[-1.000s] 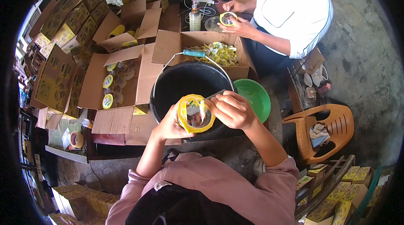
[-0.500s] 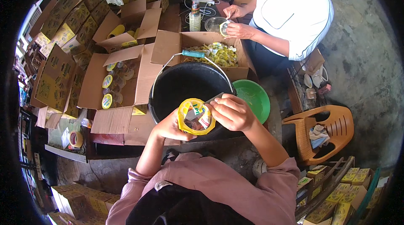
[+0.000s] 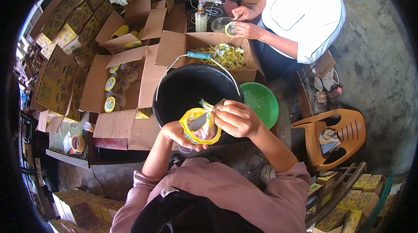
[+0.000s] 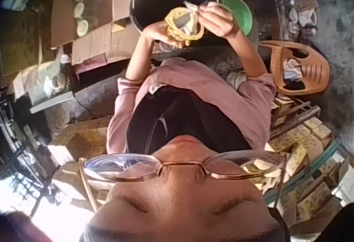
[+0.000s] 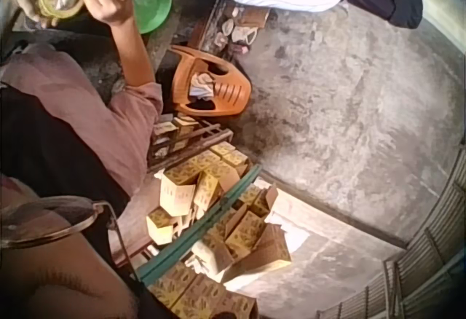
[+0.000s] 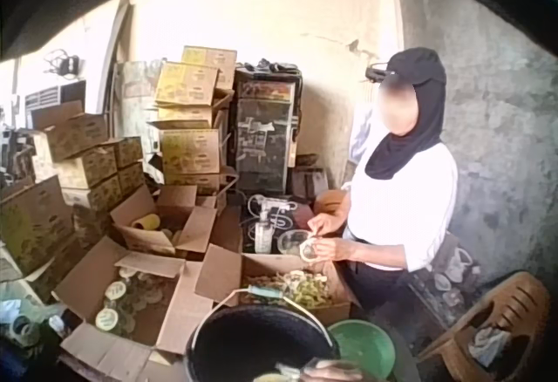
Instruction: The person picks up plastic cups from a box, removes labels and residual plastic with a scraper and by hand, and places the cleaned cups into a bucket.
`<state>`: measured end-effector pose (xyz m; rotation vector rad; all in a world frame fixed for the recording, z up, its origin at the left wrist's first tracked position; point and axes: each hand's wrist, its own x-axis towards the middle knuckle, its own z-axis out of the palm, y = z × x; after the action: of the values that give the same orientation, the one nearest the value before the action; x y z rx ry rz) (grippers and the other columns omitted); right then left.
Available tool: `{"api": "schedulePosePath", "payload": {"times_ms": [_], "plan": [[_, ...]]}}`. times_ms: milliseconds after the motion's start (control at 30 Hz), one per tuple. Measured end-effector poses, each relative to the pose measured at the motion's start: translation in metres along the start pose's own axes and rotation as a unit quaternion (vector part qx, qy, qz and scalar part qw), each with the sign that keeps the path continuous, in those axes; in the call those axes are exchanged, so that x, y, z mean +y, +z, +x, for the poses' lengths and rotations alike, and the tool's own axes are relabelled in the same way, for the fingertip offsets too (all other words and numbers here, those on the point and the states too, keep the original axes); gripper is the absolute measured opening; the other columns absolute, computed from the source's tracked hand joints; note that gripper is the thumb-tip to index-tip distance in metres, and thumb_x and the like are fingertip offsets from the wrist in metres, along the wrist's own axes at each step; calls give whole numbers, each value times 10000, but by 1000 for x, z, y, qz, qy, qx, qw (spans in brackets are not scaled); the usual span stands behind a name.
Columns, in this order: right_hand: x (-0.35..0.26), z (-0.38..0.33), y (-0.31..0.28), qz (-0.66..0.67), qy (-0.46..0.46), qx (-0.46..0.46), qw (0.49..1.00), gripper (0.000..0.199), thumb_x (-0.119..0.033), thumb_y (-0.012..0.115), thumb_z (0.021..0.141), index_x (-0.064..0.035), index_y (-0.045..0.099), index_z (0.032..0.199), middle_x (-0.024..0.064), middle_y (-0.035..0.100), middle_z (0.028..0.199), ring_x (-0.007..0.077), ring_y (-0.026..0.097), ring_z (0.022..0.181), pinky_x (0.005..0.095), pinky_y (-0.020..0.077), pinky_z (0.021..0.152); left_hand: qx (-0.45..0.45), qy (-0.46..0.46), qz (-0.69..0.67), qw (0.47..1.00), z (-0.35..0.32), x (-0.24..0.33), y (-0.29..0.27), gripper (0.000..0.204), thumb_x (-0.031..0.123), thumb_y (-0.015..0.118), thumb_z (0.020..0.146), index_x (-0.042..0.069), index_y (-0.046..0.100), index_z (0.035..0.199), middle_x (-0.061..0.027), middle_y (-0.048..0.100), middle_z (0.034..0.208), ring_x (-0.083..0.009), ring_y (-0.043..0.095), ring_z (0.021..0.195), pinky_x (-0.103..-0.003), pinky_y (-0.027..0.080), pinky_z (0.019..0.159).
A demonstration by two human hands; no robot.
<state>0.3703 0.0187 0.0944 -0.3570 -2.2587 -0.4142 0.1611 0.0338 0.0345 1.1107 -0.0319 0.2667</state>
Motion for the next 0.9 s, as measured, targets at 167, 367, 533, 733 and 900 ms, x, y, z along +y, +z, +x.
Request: {"api": "schedulePosePath", "payload": {"times_ms": [167,367,533,733,900], "plan": [[3,5,0,-15,9,-8,1000,107,-22,629,619,8,624,721,73,580,735,182,562,721,291,490,641,-8,12,21,1000,-1,3,-2,471,48,687,662,24,468,1078,-76,566,940,-121,554,775,-241,471,664],[8,6,-1,-84,0,-9,996,95,-20,638,622,7,633,713,61,576,732,172,551,727,282,493,638,253,173,249,919,5,25,16,633,36,701,617,47,363,1152,-44,482,1031,-117,435,1000,-288,408,843],[10,10,-1,-110,1,-27,994,107,-10,651,621,3,633,726,54,564,727,161,545,716,278,497,639,356,187,433,806,8,29,28,556,43,677,563,5,461,1074,-150,529,984,-275,536,946,-322,409,832],[9,12,2,-112,-4,-29,993,127,1,647,615,12,630,740,56,568,737,159,550,721,275,499,641,387,203,436,786,11,18,19,550,73,723,533,-2,502,1031,-121,563,956,-266,576,879,-315,444,790],[11,11,3,-105,-13,-35,994,130,9,640,610,15,629,740,58,571,739,162,550,718,272,500,640,365,193,426,805,6,21,15,570,84,717,531,-6,496,1048,-124,576,958,-251,583,887,-313,442,803]]}}
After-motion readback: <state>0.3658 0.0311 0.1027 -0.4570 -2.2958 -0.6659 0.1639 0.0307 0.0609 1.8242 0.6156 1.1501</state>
